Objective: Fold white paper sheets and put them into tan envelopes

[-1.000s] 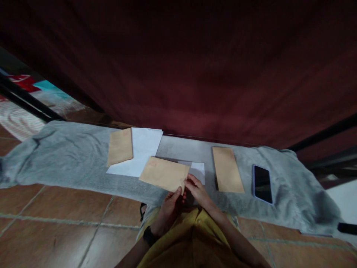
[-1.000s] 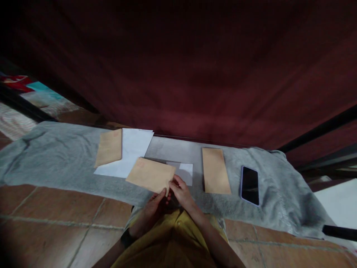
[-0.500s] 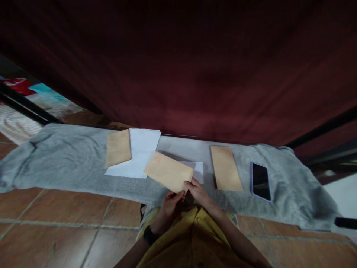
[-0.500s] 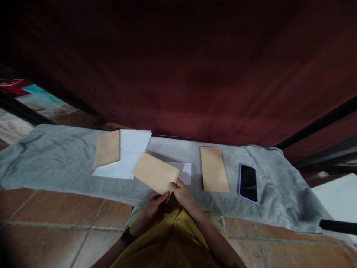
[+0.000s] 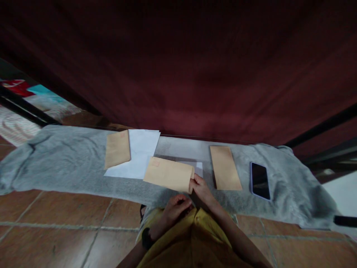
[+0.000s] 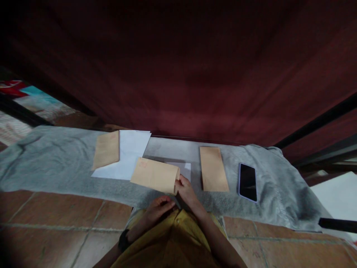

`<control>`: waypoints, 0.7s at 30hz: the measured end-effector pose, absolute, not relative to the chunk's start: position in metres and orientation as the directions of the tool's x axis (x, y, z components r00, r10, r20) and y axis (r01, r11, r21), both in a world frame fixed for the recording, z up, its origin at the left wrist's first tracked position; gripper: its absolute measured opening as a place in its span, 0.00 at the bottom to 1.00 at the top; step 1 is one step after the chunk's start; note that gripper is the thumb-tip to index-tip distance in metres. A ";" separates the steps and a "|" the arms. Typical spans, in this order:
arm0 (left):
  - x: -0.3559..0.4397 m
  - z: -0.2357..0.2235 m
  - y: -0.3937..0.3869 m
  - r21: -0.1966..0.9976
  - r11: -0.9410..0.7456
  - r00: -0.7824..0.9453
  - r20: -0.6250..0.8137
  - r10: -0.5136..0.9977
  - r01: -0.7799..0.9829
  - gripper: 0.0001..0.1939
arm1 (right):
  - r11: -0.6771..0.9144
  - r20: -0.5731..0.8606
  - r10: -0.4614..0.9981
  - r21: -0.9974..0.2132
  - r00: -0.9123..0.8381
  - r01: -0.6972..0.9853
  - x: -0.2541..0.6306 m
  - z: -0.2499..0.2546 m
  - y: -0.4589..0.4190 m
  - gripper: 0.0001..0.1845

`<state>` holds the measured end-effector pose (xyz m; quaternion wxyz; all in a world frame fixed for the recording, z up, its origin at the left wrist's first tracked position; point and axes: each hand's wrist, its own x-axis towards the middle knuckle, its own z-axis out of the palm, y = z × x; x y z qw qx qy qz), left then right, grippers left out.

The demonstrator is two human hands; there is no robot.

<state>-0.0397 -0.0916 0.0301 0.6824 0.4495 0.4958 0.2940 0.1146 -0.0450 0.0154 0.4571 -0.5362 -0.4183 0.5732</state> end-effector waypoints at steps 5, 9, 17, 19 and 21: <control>-0.053 0.051 -0.071 0.760 -0.350 0.384 0.144 0.912 0.547 0.23 | -0.130 -0.135 0.990 -0.987 -0.042 0.089 0.137 0.010 -0.043 0.14; -0.067 0.056 -0.038 0.350 -0.600 0.579 0.176 0.796 0.719 0.54 | -0.099 -0.117 0.974 -0.990 -0.195 0.097 0.149 0.016 -0.046 0.14; -0.067 0.050 -0.026 0.193 -0.675 0.661 0.143 0.737 0.712 0.57 | -0.057 -0.071 0.996 -0.969 -0.051 0.240 0.152 0.005 -0.050 0.12; -0.064 0.051 -0.028 0.190 -0.671 0.654 0.153 0.741 0.717 0.55 | -0.061 -0.059 0.998 -0.958 0.016 0.280 0.152 0.002 -0.052 0.11; -0.060 0.051 -0.029 0.193 -0.665 0.645 0.160 0.747 0.722 0.53 | -0.064 -0.050 0.997 -0.947 0.053 0.314 0.154 0.003 -0.054 0.12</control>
